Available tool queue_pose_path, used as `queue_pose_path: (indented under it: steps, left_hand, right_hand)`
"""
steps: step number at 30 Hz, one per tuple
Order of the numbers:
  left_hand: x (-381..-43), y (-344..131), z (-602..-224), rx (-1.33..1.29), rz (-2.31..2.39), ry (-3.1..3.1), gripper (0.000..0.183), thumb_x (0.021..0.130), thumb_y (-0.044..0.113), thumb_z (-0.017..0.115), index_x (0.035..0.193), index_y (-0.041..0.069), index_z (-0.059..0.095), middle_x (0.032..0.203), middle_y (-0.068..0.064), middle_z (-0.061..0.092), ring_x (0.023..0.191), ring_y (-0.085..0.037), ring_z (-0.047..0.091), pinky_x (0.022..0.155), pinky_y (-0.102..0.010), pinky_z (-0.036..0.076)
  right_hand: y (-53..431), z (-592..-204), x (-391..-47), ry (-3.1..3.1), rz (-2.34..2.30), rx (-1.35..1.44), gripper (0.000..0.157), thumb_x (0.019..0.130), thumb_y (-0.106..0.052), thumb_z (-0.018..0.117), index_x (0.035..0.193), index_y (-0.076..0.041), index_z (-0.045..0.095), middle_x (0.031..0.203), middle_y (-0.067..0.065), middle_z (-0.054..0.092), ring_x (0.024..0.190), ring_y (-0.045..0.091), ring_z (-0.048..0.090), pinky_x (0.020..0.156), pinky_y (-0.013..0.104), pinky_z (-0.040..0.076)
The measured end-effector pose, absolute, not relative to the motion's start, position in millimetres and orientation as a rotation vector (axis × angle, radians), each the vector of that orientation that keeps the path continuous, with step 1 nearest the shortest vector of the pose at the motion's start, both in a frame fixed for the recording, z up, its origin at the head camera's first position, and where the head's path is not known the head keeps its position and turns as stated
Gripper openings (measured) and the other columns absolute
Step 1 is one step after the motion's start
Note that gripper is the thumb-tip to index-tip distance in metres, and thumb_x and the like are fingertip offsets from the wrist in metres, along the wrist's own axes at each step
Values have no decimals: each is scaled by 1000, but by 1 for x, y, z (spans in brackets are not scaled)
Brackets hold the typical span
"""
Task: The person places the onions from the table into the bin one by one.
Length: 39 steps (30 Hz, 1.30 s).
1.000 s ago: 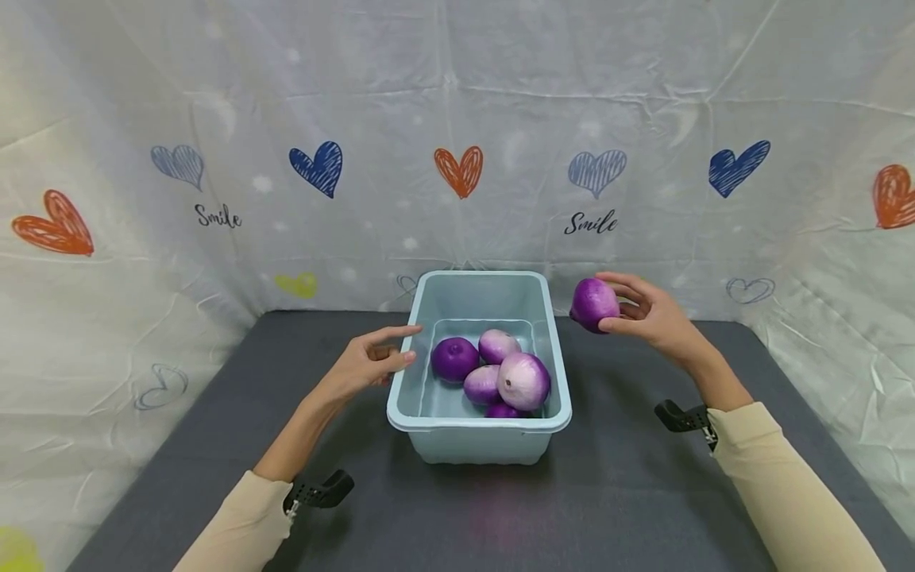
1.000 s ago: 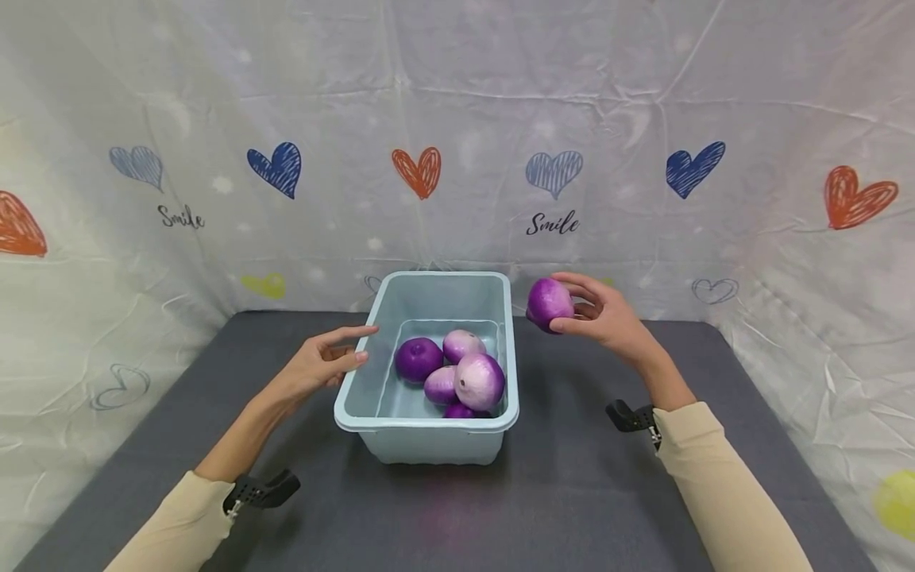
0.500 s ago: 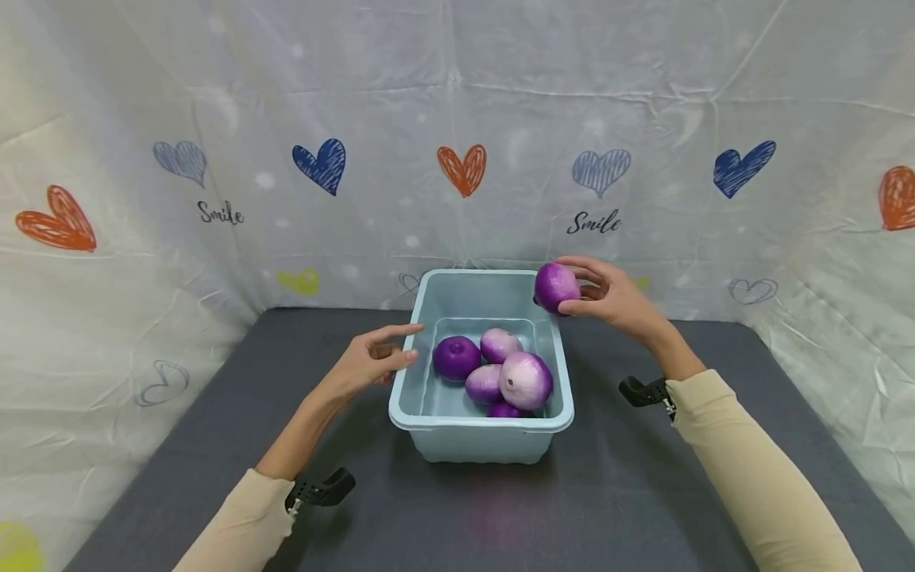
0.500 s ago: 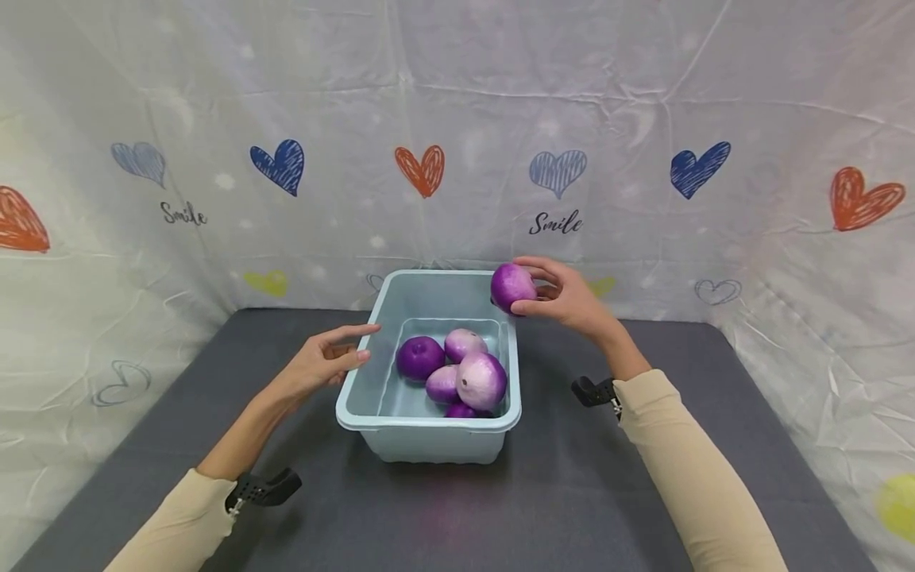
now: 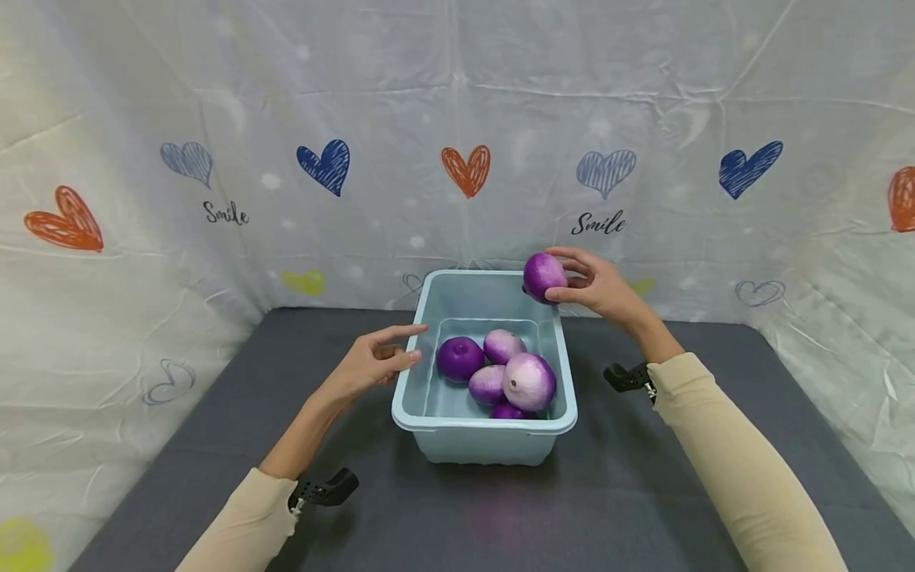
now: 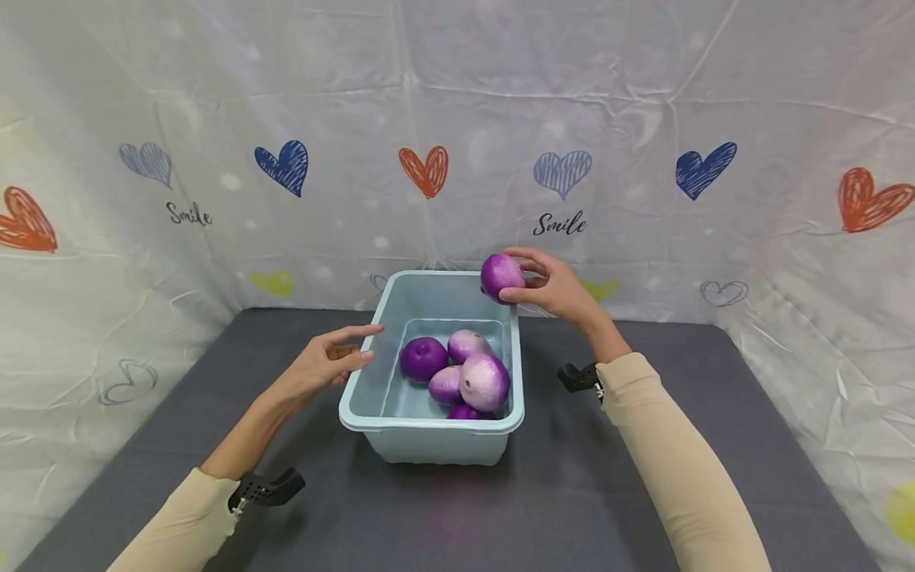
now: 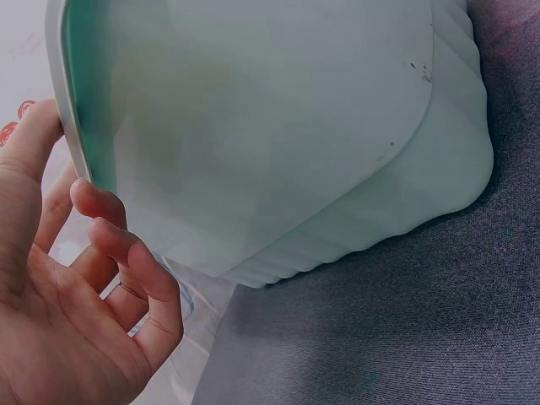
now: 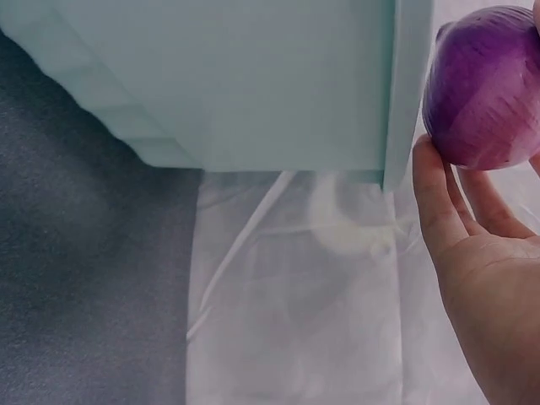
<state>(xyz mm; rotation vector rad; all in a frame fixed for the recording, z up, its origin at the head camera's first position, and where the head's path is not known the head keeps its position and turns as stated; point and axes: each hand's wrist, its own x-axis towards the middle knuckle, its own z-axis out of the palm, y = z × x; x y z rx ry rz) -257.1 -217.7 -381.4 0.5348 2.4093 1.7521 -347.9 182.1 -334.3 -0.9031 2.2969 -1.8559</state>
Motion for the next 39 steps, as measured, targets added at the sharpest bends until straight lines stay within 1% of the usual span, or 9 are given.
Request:
queue_pose_path:
  steps: [6,9,11,15,19,26,31,35,39]
  left_hand:
    - [-258,-218,-384,544,1759,2392,50,99,23,71,146,15,58,68,-18,48,59,-19,42,56,-29,37]
    - [-258,-218,-385,545,1759,2383,49,99,23,71,147,16,58,67,-15,48,59,-18,42,56,-29,38]
    - [-259,-218,-385,545,1757,2383,49,99,23,71,146,17,58,66,-10,48,59,-18,41,55,-29,37]
    - [-260,-219,-383,551,1757,2389,49,99,24,71,146,18,58,65,-8,46,58,-18,41,55,-29,37]
    - [-261,-219,-383,549,1754,2382,50,99,25,71,147,19,58,64,-7,44,58,-18,40,56,-29,37]
    - [-264,-220,-384,552,1767,2371,50,100,23,70,148,17,57,63,-7,43,57,-17,39,56,-32,37]
    - [-267,-220,-383,570,1767,2376,49,100,23,70,148,19,57,63,-5,44,55,-14,39,56,-30,36]
    - [-266,-222,-382,570,1751,2383,49,100,23,69,148,19,57,63,-5,44,55,-14,38,56,-31,36]
    - [-264,-224,-382,578,1734,2397,51,101,23,68,150,15,54,65,-5,43,56,-16,38,58,-33,36]
  right_hand:
    - [179,-332,-348,2275,-1854,-896,66,92,-6,77,151,-12,48,140,16,51,125,33,54,92,38,51]
    - [179,-333,-348,2252,-1858,-893,67,93,-6,75,153,-9,44,144,19,47,128,35,51,94,39,50]
    - [180,-333,-349,2240,-1866,-896,68,94,-6,74,154,-6,41,148,22,43,131,38,48,97,41,49]
    - [186,-334,-348,2236,-1877,-913,68,97,-6,70,155,-1,36,152,28,37,137,45,41,104,47,43]
    - [198,-337,-345,2292,-1866,-904,64,99,-8,68,154,1,37,151,28,38,138,47,38,106,49,39]
    - [217,-353,-335,2306,-1911,-833,56,102,-9,64,152,1,41,149,29,41,132,41,48,99,43,48]
    - [233,-366,-326,2318,-1947,-804,48,104,-13,61,149,-1,46,146,30,42,126,32,55,99,41,48]
    - [245,-376,-317,2329,-1971,-778,45,106,-16,59,147,-1,48,142,25,48,122,29,59,98,39,48]
    - [255,-385,-307,2330,-1994,-777,41,108,-17,55,145,0,50,138,18,53,122,31,59,97,36,49]
